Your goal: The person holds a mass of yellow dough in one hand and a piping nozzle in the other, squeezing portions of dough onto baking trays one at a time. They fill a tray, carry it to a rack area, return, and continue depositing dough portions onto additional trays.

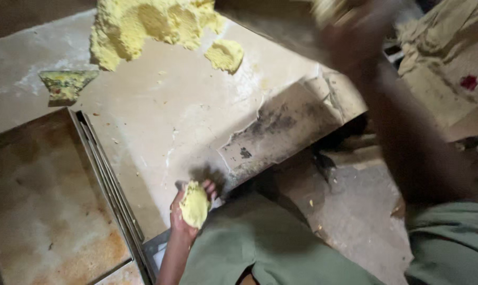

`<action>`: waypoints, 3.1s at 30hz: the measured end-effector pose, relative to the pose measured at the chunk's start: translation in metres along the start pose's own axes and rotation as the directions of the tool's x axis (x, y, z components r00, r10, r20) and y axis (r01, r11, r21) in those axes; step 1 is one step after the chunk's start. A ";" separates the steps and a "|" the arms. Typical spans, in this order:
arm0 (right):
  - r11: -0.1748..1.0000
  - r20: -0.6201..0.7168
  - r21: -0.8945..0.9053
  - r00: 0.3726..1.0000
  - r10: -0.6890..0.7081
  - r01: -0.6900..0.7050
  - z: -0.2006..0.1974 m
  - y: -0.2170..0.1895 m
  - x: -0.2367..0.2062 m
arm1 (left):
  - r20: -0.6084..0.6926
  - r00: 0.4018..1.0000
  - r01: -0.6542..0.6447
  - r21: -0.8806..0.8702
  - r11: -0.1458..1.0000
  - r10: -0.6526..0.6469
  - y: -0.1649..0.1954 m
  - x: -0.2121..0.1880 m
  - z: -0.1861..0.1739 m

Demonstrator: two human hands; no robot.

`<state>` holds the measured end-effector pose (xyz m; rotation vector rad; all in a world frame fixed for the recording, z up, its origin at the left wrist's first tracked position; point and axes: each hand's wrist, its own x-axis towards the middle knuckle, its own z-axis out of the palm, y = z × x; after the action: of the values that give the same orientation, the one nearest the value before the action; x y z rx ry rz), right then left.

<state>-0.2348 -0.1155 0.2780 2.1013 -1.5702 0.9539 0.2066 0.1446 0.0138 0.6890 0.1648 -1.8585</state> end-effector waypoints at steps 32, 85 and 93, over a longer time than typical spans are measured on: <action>0.929 0.582 0.370 0.786 -0.211 -0.024 0.155 0.127 -0.147 | -0.212 0.977 -0.033 0.023 0.999 0.037 -0.226 0.205 0.113; 0.723 0.842 0.499 -0.465 -0.274 0.478 0.251 -0.151 -0.129 | -0.322 0.942 -0.062 -0.446 0.893 -0.095 -0.191 0.181 0.105; 0.791 0.827 0.495 -0.476 -0.300 0.361 0.216 -0.129 -0.128 | -0.232 0.950 0.015 -0.635 0.773 -0.209 -0.207 0.167 0.105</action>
<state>-0.0684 -0.1198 0.0500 3.0452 -0.6998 -1.7953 -0.0585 0.0458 -0.0318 0.4731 0.9997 -1.6504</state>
